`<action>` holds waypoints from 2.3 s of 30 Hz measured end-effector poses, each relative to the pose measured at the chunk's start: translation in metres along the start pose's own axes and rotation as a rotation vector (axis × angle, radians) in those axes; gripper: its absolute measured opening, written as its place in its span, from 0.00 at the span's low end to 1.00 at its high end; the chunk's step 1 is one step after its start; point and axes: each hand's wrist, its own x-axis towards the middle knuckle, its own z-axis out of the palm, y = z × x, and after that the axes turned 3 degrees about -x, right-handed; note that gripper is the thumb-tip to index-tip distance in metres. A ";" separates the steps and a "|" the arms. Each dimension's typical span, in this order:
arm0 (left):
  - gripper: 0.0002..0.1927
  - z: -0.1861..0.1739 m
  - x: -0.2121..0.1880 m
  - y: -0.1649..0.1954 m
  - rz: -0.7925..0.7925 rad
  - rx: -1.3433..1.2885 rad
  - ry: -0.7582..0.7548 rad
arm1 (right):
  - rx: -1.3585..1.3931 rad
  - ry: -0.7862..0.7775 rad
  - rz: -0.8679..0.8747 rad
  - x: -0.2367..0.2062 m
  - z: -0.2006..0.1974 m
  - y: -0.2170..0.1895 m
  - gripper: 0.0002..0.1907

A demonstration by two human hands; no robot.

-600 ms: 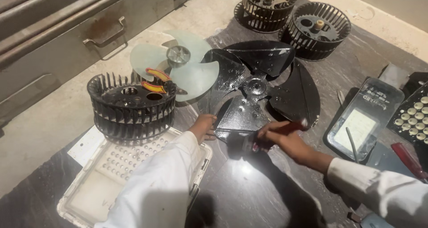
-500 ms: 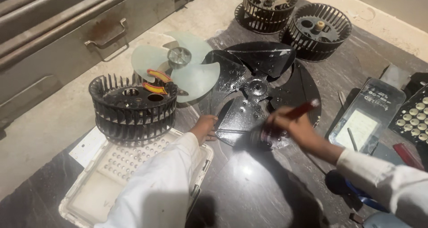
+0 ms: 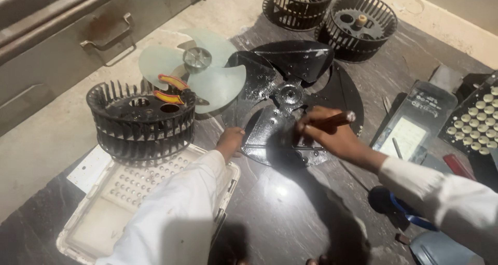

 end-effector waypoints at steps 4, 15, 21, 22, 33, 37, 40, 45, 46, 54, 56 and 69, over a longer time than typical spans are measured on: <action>0.18 -0.003 -0.002 0.000 0.015 0.019 0.014 | 0.030 -0.205 0.062 -0.019 0.011 -0.003 0.13; 0.18 -0.014 0.005 -0.011 0.038 -0.074 -0.039 | 0.037 -0.147 0.036 -0.025 0.028 -0.007 0.12; 0.18 -0.021 0.007 -0.019 0.097 -0.022 -0.056 | 0.017 -0.095 0.336 -0.042 -0.011 0.015 0.11; 0.19 -0.021 0.008 -0.020 0.102 -0.021 -0.059 | 0.013 -0.036 0.293 -0.045 -0.016 0.018 0.12; 0.17 -0.017 0.006 -0.017 0.135 -0.048 0.015 | -0.013 -0.029 -0.190 -0.072 0.064 -0.005 0.10; 0.17 -0.018 0.008 -0.014 0.139 -0.031 0.084 | 0.040 -0.067 -0.234 -0.075 0.058 0.000 0.12; 0.17 -0.017 0.010 -0.014 0.178 -0.004 0.065 | 0.074 -0.037 -0.077 -0.090 0.028 0.016 0.11; 0.17 -0.010 0.011 -0.017 0.097 -0.025 0.022 | -0.062 0.123 0.224 -0.105 -0.016 0.046 0.10; 0.17 -0.008 0.010 -0.018 0.113 -0.030 0.000 | -0.129 0.175 0.272 -0.104 -0.021 0.049 0.10; 0.18 -0.012 0.013 -0.019 0.138 -0.022 -0.061 | -0.311 0.084 -0.155 -0.065 0.034 0.012 0.09; 0.18 -0.015 0.015 -0.019 0.144 -0.024 -0.049 | -0.093 0.105 -0.284 -0.072 0.061 -0.002 0.12; 0.17 -0.015 0.034 -0.031 0.297 -0.130 -0.173 | -0.138 0.385 0.358 -0.110 -0.014 0.039 0.08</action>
